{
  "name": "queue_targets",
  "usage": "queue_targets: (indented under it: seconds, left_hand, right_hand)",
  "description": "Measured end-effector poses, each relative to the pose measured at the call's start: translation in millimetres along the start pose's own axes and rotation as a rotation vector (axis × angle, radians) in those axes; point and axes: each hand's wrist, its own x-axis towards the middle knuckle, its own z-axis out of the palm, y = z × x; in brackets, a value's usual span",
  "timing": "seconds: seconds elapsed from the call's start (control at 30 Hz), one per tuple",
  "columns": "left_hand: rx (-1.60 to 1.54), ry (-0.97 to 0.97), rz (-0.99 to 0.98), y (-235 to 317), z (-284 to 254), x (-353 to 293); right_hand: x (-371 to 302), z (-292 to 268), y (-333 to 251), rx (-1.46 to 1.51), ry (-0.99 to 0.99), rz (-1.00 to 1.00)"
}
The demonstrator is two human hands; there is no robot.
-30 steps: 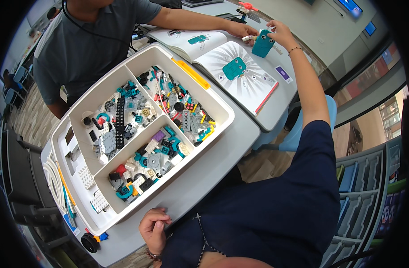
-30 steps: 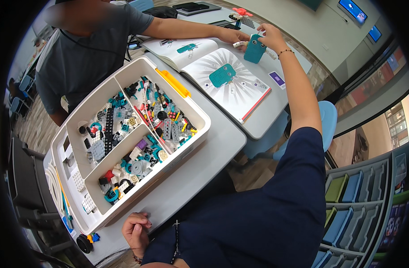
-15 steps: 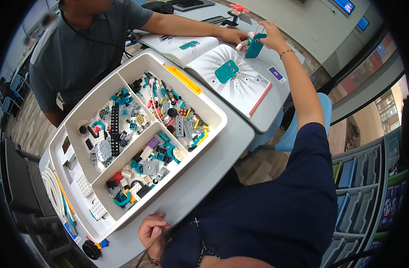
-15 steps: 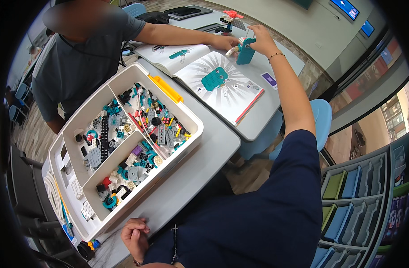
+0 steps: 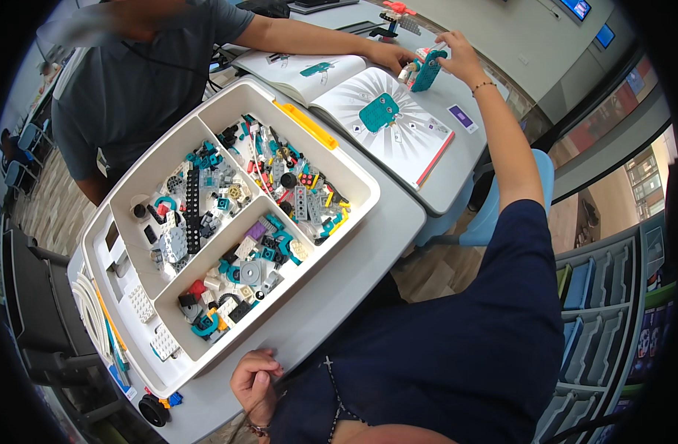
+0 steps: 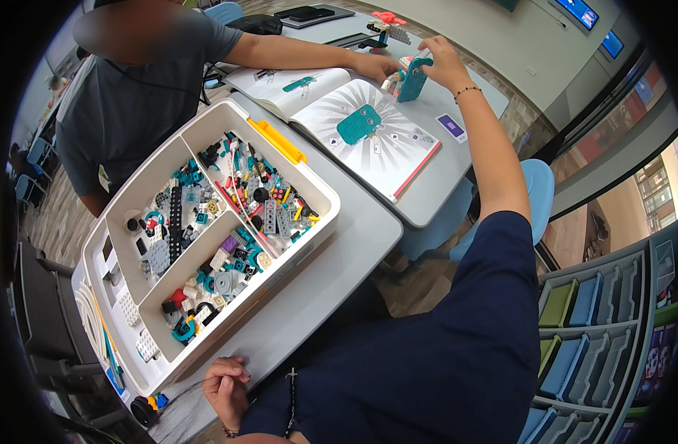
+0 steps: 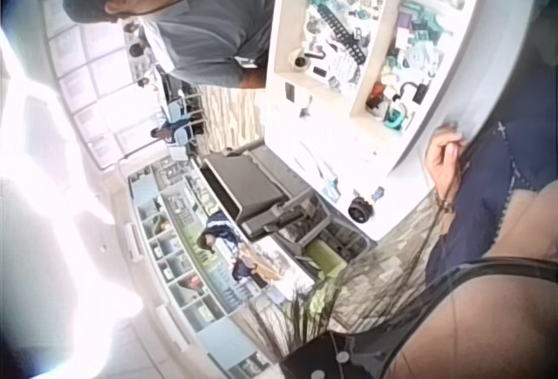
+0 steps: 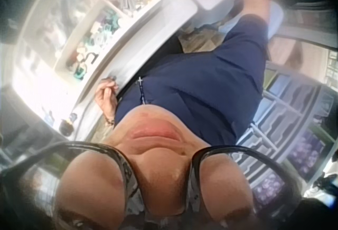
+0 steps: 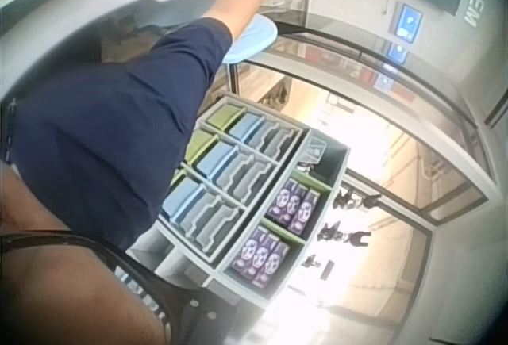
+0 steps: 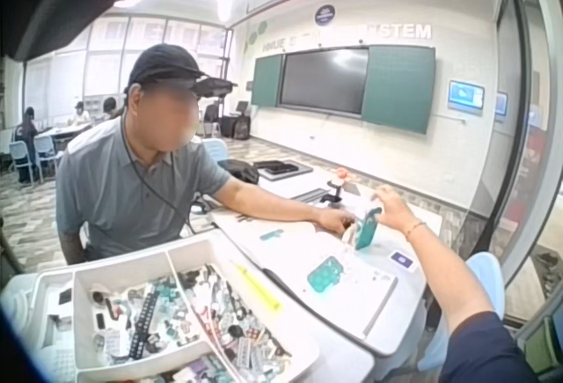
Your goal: The person assembles a small robot-like figure from colorful building blocks using a tray of parts and an instruction manual. They pick pieces from the tray, attach them to the structure, and frequently consult the manual while working at a table with another person.
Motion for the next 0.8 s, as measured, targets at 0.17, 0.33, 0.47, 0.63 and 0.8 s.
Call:
queue_targets:
  seconds: [0.17,0.33,0.47,0.63,0.8]
  left_hand:
    - [0.023,-0.007,0.000,0.6,-0.3,0.2]
    - [0.019,-0.024,0.003,-0.1,-1.9,0.0]
    - [0.027,-0.035,0.013,-1.3,-2.9,-0.2]
    - [0.002,-0.028,0.037,-2.6,-1.7,-0.9]
    - [0.018,-0.023,0.041,-3.8,-3.1,-1.6]
  right_hand:
    - [-3.5,-2.9,-8.2,-0.142,0.031,-0.007]
    - [-6.8,-3.6,-9.5,-0.183,0.113,0.000]
    - [-5.8,-1.4,-6.8,-0.228,0.145,-0.045]
    - [-3.0,-0.4,4.4,-0.062,-0.106,0.113]
    - [-4.7,0.9,0.7,-0.177,-0.030,0.095]
